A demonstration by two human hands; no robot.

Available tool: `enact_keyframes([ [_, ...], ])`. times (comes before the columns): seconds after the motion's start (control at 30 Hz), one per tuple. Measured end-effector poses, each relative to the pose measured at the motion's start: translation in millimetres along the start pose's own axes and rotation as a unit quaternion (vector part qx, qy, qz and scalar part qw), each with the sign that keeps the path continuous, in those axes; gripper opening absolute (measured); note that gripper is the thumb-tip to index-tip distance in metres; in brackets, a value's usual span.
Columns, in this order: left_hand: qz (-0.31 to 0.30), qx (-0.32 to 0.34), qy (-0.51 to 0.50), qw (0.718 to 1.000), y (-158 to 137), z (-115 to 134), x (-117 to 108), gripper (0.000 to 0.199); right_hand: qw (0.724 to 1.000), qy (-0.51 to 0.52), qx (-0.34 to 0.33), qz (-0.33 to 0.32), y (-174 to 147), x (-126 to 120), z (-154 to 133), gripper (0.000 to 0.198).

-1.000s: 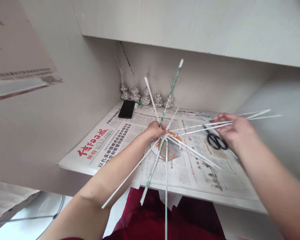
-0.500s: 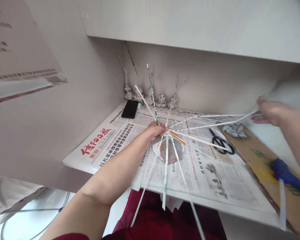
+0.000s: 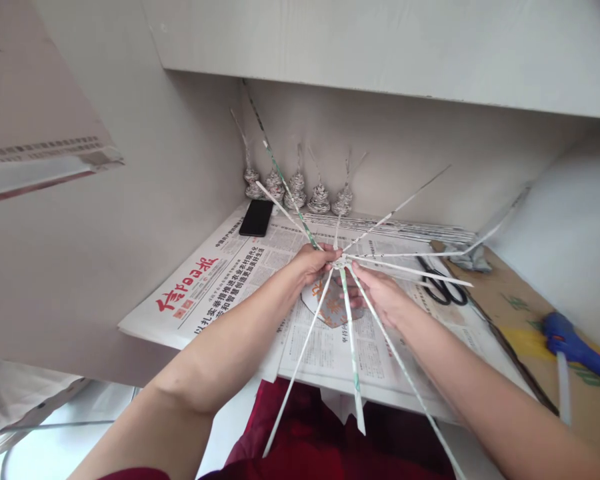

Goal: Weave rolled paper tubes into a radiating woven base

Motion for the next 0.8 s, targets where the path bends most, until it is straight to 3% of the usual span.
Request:
enact_keyframes([
  [0.1, -0.027, 0.035, -0.006, 0.999, -4, 3, 9, 0.019, 0.991, 0.125, -0.038, 0.007, 8, 10, 0, 0.025],
  [0.37, -0.025, 0.053, 0.009, 0.998, -11, 0, 19, 0.018, 0.971, 0.116, -0.129, 0.164, 11, -19, -15, 0.034],
  [0.6, 0.005, 0.029, 0.002, 1.000, -12, -4, 13, 0.016, 0.970, 0.117, -0.129, 0.169, 18, -23, -12, 0.031],
  [0.8, -0.025, 0.019, 0.046, 0.998, -10, -6, 16, 0.008, 0.971, 0.060, -0.155, 0.171, 25, -36, -11, 0.029],
])
Point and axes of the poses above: each hand's wrist, its own y-axis towards the middle knuckle, its own x-axis out of the palm, z = x × y, the point moved 10 cm from there along y, towards the middle knuckle, and after that the axes turned 6 degrees about x, right-handed, at the moved point
